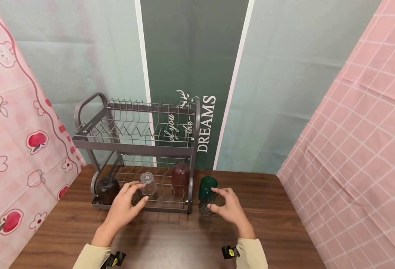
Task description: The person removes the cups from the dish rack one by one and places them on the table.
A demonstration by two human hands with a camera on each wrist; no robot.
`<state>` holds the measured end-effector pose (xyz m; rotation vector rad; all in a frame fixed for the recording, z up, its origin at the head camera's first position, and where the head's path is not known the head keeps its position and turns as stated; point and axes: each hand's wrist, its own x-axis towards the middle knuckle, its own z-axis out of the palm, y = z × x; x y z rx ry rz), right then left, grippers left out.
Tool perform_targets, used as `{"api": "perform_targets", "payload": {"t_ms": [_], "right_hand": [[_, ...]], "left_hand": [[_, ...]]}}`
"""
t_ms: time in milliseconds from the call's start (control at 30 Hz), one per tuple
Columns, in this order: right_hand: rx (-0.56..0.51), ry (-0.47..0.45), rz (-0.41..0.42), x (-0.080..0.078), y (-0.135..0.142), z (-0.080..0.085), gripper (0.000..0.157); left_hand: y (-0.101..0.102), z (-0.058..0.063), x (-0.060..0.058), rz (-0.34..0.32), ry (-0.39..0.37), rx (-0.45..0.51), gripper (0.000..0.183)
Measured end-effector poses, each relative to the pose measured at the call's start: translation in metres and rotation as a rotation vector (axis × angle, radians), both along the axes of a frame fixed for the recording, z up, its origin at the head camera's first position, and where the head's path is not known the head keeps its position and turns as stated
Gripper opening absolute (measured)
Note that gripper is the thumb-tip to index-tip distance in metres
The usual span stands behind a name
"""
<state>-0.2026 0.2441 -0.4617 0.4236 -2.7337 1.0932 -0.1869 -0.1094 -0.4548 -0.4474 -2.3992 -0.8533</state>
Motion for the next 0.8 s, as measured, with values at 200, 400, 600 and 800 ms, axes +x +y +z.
{"api": "perform_targets", "payload": {"t_ms": [200, 400, 600, 800], "right_hand": [[0.017, -0.02, -0.028, -0.01, 0.01, -0.003, 0.053], [0.042, -0.044, -0.049, -0.019, 0.019, -0.006, 0.054], [0.093, -0.031, -0.067, -0.027, 0.022, -0.012, 0.055], [0.145, -0.024, -0.084, -0.034, 0.024, -0.018, 0.056]], "left_hand": [[-0.004, 0.001, 0.0, 0.023, 0.004, -0.005, 0.035], [-0.009, 0.002, -0.002, 0.032, 0.032, -0.031, 0.034], [-0.016, 0.004, -0.005, 0.096, 0.054, -0.118, 0.038], [-0.021, 0.005, -0.007, 0.138, -0.023, -0.173, 0.042]]}}
